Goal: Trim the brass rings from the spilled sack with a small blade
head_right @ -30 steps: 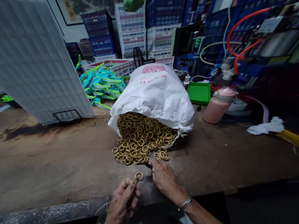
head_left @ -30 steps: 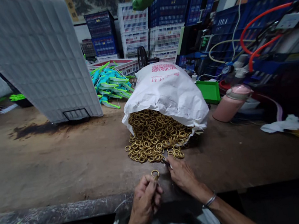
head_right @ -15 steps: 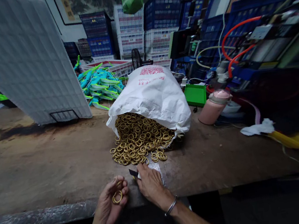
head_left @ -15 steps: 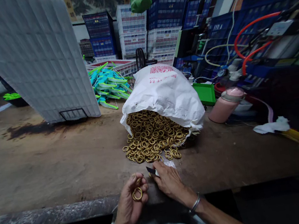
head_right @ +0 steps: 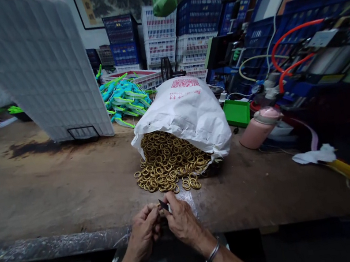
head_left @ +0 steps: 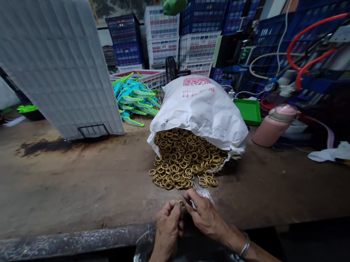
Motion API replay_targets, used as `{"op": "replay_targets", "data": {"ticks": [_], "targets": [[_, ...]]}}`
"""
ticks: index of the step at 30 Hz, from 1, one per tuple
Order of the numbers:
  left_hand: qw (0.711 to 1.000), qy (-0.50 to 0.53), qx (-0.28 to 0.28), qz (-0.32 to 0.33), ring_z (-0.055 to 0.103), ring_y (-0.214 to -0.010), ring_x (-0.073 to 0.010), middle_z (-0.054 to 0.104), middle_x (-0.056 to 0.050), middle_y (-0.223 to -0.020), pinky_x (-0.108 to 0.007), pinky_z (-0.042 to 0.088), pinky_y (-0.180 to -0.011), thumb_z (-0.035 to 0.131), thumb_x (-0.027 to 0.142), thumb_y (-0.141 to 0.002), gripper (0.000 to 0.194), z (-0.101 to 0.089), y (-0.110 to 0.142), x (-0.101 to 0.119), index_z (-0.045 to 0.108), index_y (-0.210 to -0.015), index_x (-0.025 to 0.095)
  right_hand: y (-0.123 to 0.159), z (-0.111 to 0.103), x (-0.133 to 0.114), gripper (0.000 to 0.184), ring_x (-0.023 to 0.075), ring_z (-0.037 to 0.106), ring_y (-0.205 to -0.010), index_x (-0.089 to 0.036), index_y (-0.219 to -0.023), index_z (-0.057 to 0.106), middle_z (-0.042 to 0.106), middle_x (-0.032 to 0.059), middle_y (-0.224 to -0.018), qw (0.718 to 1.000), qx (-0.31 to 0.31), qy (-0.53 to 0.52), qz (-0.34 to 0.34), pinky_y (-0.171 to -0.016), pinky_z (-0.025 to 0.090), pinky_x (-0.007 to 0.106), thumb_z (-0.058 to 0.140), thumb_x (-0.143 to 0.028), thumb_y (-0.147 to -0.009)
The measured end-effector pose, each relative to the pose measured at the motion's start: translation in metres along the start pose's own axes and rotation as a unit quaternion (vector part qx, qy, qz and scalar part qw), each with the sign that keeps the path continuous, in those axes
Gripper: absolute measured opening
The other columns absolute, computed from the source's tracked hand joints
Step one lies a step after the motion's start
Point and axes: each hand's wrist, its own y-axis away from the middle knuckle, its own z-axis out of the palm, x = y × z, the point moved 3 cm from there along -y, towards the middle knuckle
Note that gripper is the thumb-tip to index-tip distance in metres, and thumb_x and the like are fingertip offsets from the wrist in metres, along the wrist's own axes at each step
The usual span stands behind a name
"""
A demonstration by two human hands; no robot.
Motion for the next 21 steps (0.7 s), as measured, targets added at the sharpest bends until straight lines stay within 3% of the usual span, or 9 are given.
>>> {"op": "replay_targets", "data": {"ticks": [6,8,11,13,18,21], "targets": [[0.983,-0.096,0.018,0.154,0.048,-0.058,-0.0101,0.054,0.001,-0.059,-0.019,0.039,-0.057,0.058,0.035,-0.074,0.023,0.002,0.004,0.015,0.058,-0.062,0.015,-0.007,0.003,-0.002,0.021,0.0099,0.041,-0.052,-0.020,-0.072,0.046,0.045,-0.0058,-0.056,0.978,-0.063,-0.168,0.106,-0.052,0.034,0.021,0.039,-0.036,-0.083],[0.988,-0.088,0.003,0.128,0.047,-0.055,-0.0094,0.052,0.002,-0.058,-0.019,0.038,-0.054,0.057,0.037,-0.075,0.024,0.001,0.004,0.011,0.056,-0.063,0.016,-0.008,0.004,-0.001,0.023,0.0093,0.039,-0.051,-0.019,-0.067,0.045,0.043,-0.0059,-0.054,0.973,-0.063,-0.190,0.117,-0.051,0.033,0.021,0.042,-0.037,-0.081],[0.999,-0.032,-0.028,0.011,0.034,-0.040,-0.0049,0.041,0.007,-0.051,-0.016,0.027,-0.038,0.053,0.045,-0.076,0.030,-0.002,0.002,-0.001,0.048,-0.066,0.017,-0.009,0.004,0.000,0.023,0.0092,0.040,-0.054,-0.019,-0.064,0.046,0.044,-0.0055,-0.056,0.975,-0.043,-0.186,0.110,-0.052,0.033,0.020,0.045,-0.037,-0.078],[0.998,0.010,-0.052,-0.031,0.030,-0.037,-0.0032,0.039,0.008,-0.051,-0.015,0.021,-0.036,0.051,0.048,-0.077,0.032,-0.002,0.001,-0.006,0.044,-0.067,0.018,-0.009,0.005,-0.001,0.022,0.0096,0.041,-0.056,-0.019,-0.065,0.047,0.045,-0.0050,-0.058,0.977,-0.041,-0.183,0.102,-0.053,0.034,0.020,0.045,-0.036,-0.078],[0.995,0.062,-0.077,-0.027,0.030,-0.037,-0.0016,0.042,0.008,-0.056,-0.014,0.021,-0.035,0.053,0.046,-0.077,0.030,0.000,0.001,-0.008,0.043,-0.072,0.018,-0.009,0.004,0.004,0.025,0.0100,0.042,-0.052,-0.019,-0.063,0.047,0.047,-0.0044,-0.054,0.971,-0.060,-0.202,0.115,-0.053,0.034,0.022,0.039,-0.035,-0.082],[0.995,0.059,-0.073,-0.033,0.031,-0.037,-0.0015,0.042,0.008,-0.056,-0.014,0.021,-0.035,0.053,0.047,-0.077,0.031,0.001,0.002,-0.006,0.041,-0.071,0.019,-0.008,-0.002,0.007,0.025,0.0111,0.044,-0.053,-0.019,-0.065,0.048,0.048,-0.0030,-0.055,0.984,-0.032,-0.144,0.099,-0.054,0.034,0.022,0.036,-0.031,-0.082]]}}
